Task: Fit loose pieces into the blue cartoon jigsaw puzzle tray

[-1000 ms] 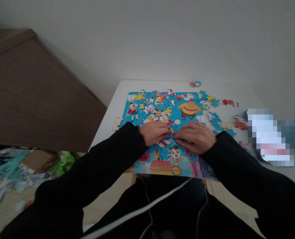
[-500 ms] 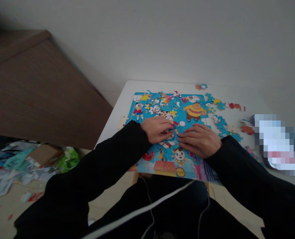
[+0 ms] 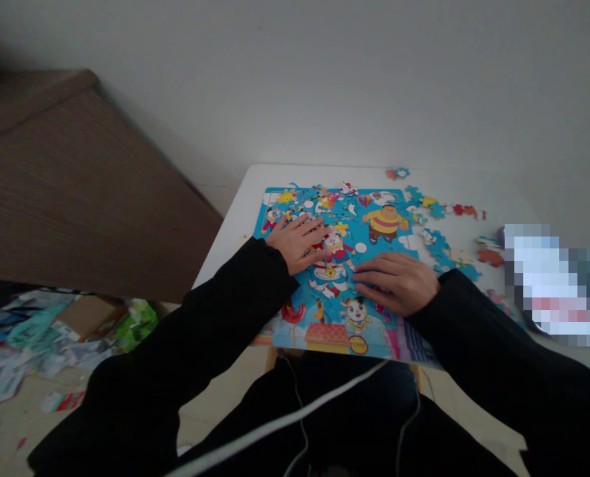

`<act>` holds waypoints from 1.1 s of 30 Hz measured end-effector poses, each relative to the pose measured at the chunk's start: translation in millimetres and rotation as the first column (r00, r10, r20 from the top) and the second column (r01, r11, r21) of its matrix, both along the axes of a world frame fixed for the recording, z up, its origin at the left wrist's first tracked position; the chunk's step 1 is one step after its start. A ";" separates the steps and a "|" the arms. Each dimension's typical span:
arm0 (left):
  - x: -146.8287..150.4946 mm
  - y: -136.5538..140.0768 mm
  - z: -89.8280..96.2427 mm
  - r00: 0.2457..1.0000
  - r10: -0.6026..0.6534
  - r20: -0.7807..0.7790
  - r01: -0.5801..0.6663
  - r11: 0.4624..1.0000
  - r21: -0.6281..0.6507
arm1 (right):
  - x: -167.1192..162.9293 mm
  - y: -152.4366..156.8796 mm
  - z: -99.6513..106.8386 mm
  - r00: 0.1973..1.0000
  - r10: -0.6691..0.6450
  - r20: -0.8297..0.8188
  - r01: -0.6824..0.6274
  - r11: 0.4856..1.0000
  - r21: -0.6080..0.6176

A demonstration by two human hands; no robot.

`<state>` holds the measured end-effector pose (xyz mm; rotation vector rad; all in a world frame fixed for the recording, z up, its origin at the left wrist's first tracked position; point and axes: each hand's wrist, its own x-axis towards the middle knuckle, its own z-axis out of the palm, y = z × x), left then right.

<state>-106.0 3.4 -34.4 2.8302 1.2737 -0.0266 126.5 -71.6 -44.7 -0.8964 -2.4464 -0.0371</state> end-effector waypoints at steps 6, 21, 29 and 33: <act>-6.0 5.7 6.5 0.995 0.049 0.088 -0.057 0.994 0.098 | -1.1 0.4 -1.4 1.000 0.006 0.001 -0.006 1.000 -0.018; -6.6 15.1 -11.4 0.975 -0.015 0.220 -0.032 0.977 0.209 | -0.7 0.2 -2.4 1.000 -0.007 0.015 0.006 1.000 0.030; 2.4 5.3 -16.8 0.934 -0.156 0.320 0.108 0.981 0.163 | -0.3 0.2 -2.4 0.998 -0.023 0.053 0.021 0.999 0.038; 1.0 7.8 -21.6 0.933 -0.144 0.329 0.093 0.982 0.165 | -0.7 0.7 -4.6 0.998 -0.041 0.054 0.039 0.998 0.039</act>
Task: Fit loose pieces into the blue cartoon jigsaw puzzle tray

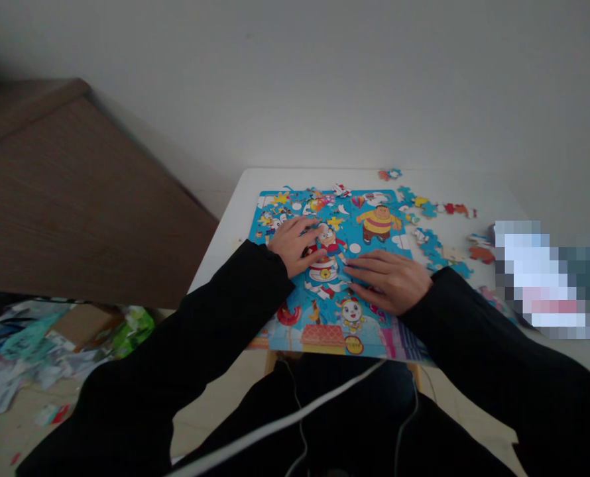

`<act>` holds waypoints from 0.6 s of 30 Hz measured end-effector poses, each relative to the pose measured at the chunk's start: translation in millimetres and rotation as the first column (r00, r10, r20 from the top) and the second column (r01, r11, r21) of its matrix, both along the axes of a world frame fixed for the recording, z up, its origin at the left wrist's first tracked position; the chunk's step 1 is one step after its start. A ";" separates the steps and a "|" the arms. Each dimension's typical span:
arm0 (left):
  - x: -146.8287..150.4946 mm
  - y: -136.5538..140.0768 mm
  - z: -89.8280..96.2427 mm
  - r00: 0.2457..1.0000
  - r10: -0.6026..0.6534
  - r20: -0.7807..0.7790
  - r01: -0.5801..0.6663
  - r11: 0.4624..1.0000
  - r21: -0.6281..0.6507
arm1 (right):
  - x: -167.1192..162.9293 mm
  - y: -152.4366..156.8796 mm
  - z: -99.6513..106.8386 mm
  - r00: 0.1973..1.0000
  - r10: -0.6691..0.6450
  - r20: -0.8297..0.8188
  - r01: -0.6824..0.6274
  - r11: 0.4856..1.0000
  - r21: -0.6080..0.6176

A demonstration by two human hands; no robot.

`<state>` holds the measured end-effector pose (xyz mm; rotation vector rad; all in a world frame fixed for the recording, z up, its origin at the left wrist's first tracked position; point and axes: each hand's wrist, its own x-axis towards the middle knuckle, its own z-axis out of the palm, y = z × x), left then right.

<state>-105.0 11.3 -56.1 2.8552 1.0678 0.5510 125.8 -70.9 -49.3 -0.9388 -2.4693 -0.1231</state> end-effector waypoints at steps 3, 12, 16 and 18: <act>0.7 -2.6 0.8 0.999 -0.048 -0.002 0.048 0.999 -0.011 | -0.1 -0.2 0.2 1.000 -0.002 -0.028 0.002 1.000 -0.002; 2.7 -6.2 1.3 0.980 -0.199 -0.018 0.198 0.979 -0.049 | -0.6 -1.3 4.3 0.994 0.084 -0.066 -0.086 0.996 -0.033; 2.7 -4.9 0.4 0.974 -0.222 -0.034 0.220 0.974 -0.052 | -1.7 -1.5 3.4 0.996 0.083 -0.045 -0.084 0.996 -0.023; 3.5 -4.8 -0.2 0.974 -0.226 -0.029 0.224 0.973 -0.047 | -2.4 -2.1 4.4 0.996 0.082 -0.030 -0.082 0.997 0.013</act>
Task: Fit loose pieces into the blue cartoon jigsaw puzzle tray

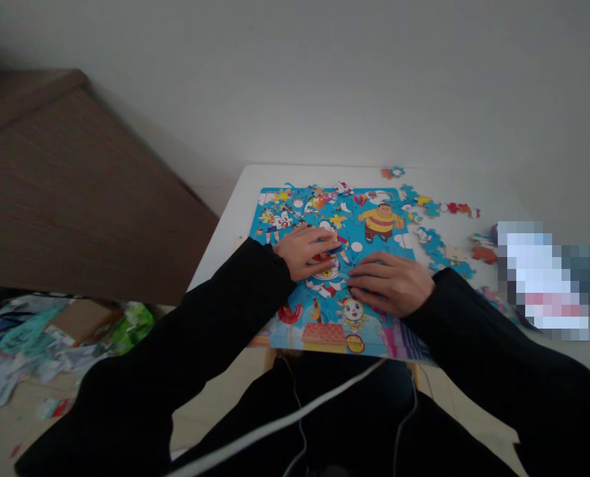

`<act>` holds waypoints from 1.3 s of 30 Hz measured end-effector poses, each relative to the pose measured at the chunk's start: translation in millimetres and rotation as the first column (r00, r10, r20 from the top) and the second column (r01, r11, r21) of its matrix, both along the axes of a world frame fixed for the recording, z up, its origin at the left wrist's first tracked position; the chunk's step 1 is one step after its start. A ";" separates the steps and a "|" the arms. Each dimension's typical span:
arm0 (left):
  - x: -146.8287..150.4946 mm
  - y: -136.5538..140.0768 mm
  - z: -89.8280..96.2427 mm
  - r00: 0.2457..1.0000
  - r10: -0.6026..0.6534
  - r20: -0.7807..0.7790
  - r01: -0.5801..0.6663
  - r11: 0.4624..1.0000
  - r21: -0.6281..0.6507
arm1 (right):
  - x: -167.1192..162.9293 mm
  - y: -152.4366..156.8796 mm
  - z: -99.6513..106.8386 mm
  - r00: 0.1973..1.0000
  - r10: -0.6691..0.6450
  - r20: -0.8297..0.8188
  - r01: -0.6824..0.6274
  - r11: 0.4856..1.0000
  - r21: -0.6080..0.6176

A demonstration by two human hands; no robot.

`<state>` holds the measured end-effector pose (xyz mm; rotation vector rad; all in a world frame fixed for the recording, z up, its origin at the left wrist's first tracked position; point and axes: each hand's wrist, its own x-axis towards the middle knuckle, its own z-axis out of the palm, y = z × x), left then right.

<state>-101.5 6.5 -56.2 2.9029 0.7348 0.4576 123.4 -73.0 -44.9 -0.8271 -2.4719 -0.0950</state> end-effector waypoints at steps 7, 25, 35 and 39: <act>0.6 0.7 -2.6 1.000 0.004 0.030 -0.004 1.000 0.011 | -0.4 -1.5 2.4 0.999 0.029 0.032 -0.030 0.999 0.024; -7.7 -11.8 34.4 0.931 -0.339 -0.132 0.320 0.936 -0.149 | 0.2 0.4 -1.5 0.999 -0.041 -0.015 0.041 0.999 -0.005; -11.0 -4.3 31.3 0.967 -0.254 -0.023 0.249 0.960 -0.125 | 0.8 0.5 -0.4 0.999 -0.031 -0.020 0.031 1.000 0.000; -12.2 -0.9 28.5 0.990 -0.135 0.033 0.137 0.990 -0.040 | 1.3 0.0 -1.5 0.999 -0.044 -0.012 0.043 0.999 -0.028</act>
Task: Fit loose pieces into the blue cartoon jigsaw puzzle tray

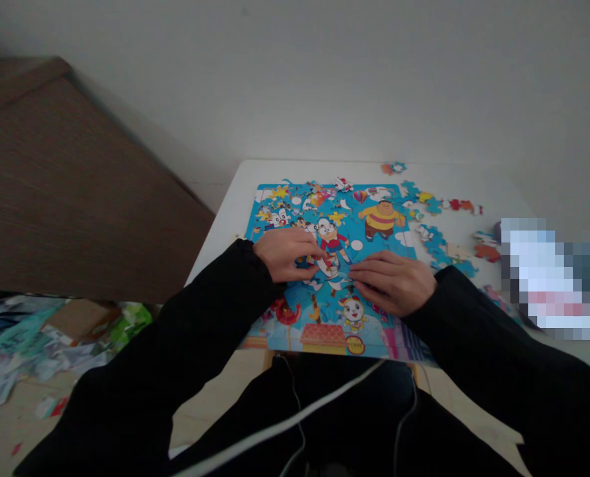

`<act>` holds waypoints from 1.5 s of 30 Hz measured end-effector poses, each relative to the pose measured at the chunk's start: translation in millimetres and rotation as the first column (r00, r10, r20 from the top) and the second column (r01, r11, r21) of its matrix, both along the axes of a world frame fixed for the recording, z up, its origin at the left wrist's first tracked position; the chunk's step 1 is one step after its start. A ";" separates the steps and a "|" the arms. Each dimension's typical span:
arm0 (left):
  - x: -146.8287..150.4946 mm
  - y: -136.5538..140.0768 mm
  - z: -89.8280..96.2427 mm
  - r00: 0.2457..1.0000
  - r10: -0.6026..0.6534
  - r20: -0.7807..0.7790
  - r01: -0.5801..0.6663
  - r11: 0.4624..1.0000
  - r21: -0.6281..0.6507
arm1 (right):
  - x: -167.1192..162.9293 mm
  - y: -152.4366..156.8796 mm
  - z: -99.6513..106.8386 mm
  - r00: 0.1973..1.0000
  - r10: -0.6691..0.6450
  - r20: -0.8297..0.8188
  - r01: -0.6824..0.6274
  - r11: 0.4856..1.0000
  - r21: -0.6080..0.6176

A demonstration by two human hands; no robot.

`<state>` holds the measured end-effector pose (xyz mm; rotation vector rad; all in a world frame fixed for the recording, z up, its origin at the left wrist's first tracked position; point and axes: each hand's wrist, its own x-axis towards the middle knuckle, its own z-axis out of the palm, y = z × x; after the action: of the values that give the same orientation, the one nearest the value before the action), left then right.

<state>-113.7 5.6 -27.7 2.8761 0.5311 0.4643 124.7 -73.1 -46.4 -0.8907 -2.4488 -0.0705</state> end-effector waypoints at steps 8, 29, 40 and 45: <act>2.9 -0.5 -2.3 0.995 0.042 0.089 -0.045 0.998 0.033 | -0.1 -0.4 0.6 1.000 -0.011 0.007 0.011 1.000 -0.016; 8.0 -8.6 -6.6 0.995 0.035 0.090 -0.027 0.996 -0.087 | -0.5 -0.2 0.0 1.000 0.001 -0.011 -0.001 1.000 -0.004; 10.9 -8.3 -8.8 0.995 -0.080 0.055 0.074 0.992 0.103 | 5.3 1.0 10.7 0.905 -0.302 -0.300 0.286 0.953 -0.097; 10.3 -7.5 -10.9 0.997 -0.072 0.009 0.071 0.994 0.085 | 7.2 0.2 9.6 0.891 -0.344 -0.296 0.313 0.938 -0.146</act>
<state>-103.4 -1.9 -38.6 2.9591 0.4145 0.5047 132.0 -72.9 -36.8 -1.2498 -1.9980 0.0654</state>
